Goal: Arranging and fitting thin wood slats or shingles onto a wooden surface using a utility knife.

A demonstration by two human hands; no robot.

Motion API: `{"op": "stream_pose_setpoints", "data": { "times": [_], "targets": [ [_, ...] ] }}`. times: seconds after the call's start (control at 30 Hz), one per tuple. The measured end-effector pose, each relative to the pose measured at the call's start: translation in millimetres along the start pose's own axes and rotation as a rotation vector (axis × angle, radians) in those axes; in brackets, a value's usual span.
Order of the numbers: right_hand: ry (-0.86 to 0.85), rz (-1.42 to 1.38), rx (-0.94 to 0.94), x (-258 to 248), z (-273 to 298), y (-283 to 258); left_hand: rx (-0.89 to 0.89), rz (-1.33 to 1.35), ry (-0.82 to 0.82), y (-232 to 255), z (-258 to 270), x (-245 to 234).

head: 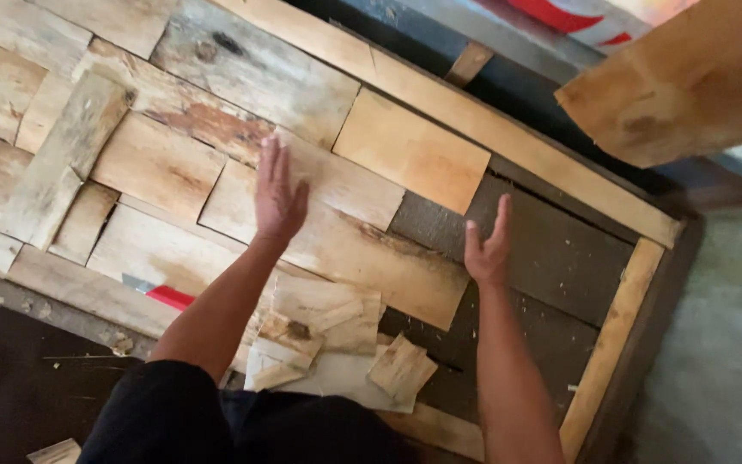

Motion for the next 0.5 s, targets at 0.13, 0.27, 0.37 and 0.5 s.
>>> {"op": "stream_pose_setpoints", "data": {
  "times": [0.13, 0.27, 0.37, 0.5],
  "targets": [
    [0.065, 0.079, 0.121, -23.9, 53.1, 4.9, -0.021, 0.038, 0.021, -4.0, 30.1, -38.0],
    [0.241, 0.094, 0.291, -48.1, 127.0, 18.5, -0.086, -0.072, 0.015, 3.8, 63.3, -73.4],
    [0.283, 0.093, 0.546, -57.3, 181.0, 22.7, -0.071, -0.098, -0.025, 5.6, 93.9, -85.5],
    [0.279, 0.105, 0.524, -61.3, 224.4, -0.8, -0.044, -0.058, -0.068, 31.9, 125.6, -102.4]
  ]
}}
Point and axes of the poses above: each hand's wrist, its own z-axis away from the middle knuckle, its own x-axis out of the palm, y = z × x, the point moved 6 cm from there along -z, towards the middle knuckle
